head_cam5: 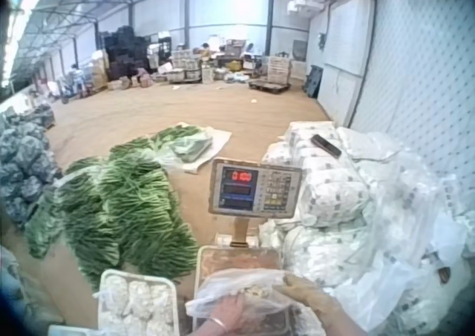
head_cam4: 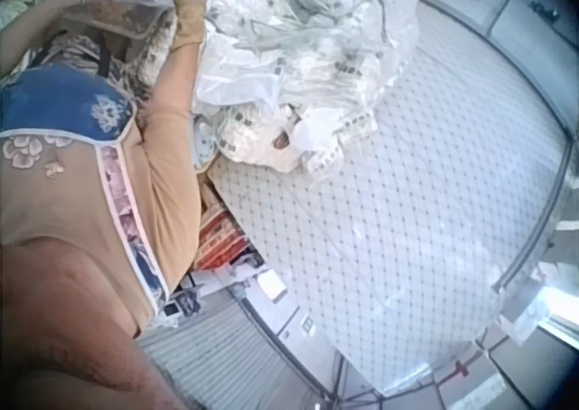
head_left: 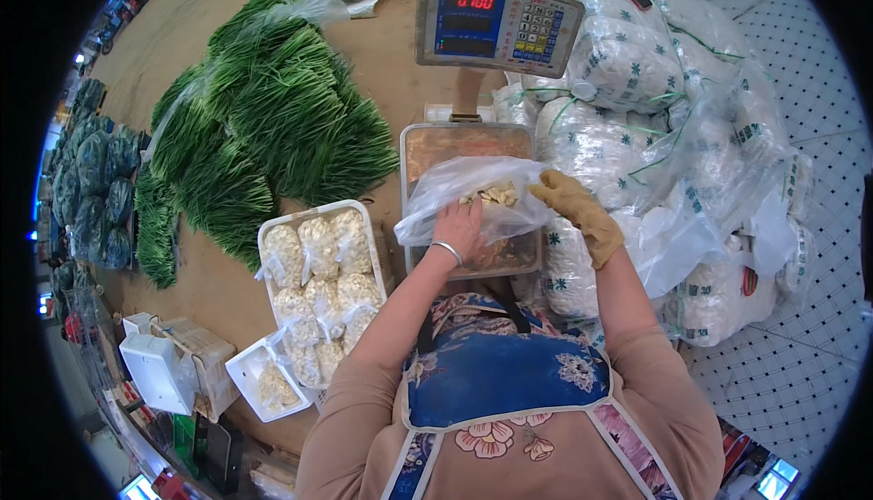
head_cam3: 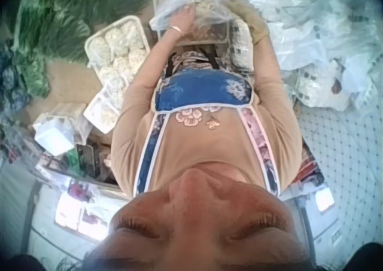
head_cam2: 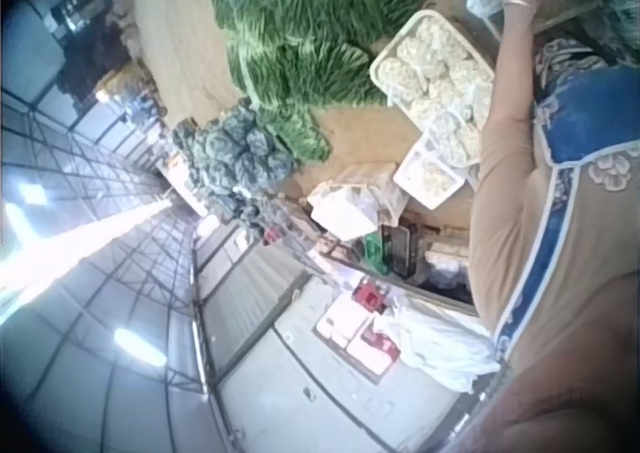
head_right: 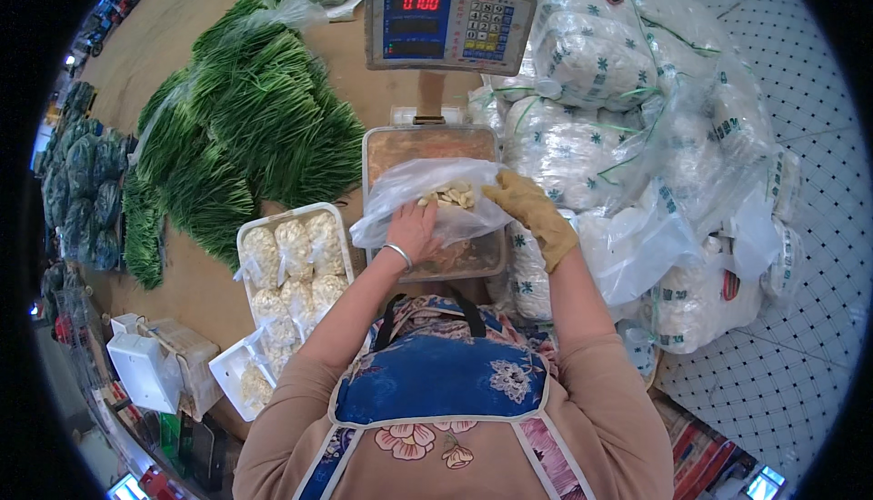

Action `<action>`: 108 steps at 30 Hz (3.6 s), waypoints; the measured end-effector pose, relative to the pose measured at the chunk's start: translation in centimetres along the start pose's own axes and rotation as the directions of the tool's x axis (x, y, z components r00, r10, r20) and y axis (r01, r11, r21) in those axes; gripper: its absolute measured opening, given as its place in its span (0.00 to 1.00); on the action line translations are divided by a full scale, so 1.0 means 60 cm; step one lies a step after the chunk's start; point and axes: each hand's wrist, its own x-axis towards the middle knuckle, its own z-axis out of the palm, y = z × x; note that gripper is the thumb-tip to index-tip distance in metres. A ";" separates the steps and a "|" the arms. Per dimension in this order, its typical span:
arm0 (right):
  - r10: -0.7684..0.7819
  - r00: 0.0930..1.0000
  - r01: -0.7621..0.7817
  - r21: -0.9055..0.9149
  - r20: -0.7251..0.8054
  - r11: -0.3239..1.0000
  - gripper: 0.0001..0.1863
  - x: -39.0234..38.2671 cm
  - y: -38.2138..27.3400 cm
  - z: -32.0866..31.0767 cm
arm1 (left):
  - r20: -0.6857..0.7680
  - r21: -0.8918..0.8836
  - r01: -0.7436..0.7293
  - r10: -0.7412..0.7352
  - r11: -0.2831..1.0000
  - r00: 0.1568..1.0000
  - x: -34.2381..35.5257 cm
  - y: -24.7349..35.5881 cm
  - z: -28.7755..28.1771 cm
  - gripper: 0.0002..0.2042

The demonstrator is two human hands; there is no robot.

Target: The person repeatedly scoops garlic cloves from a large sack into a plastic bag, places the bag on a digital scale, adjusts the quantity, ties the bag, and sets it aside. This cycle is repeated multiple times.

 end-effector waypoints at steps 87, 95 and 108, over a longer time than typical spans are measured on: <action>-0.156 0.982 -0.068 0.967 0.108 0.245 0.12 0.019 -0.136 0.034 | 0.477 -0.342 0.126 -0.057 -0.931 0.877 -0.219 0.069 -0.140 0.25; -0.242 0.965 -0.096 0.995 0.100 0.025 0.16 0.116 -0.043 0.078 | 0.378 -0.494 0.093 -0.117 -0.864 0.918 -0.183 0.073 -0.219 0.29; -0.010 0.988 -0.154 0.988 0.154 0.028 0.14 0.114 -0.030 0.045 | 0.249 -0.644 0.080 -0.109 -0.761 0.962 -0.167 0.056 -0.282 0.42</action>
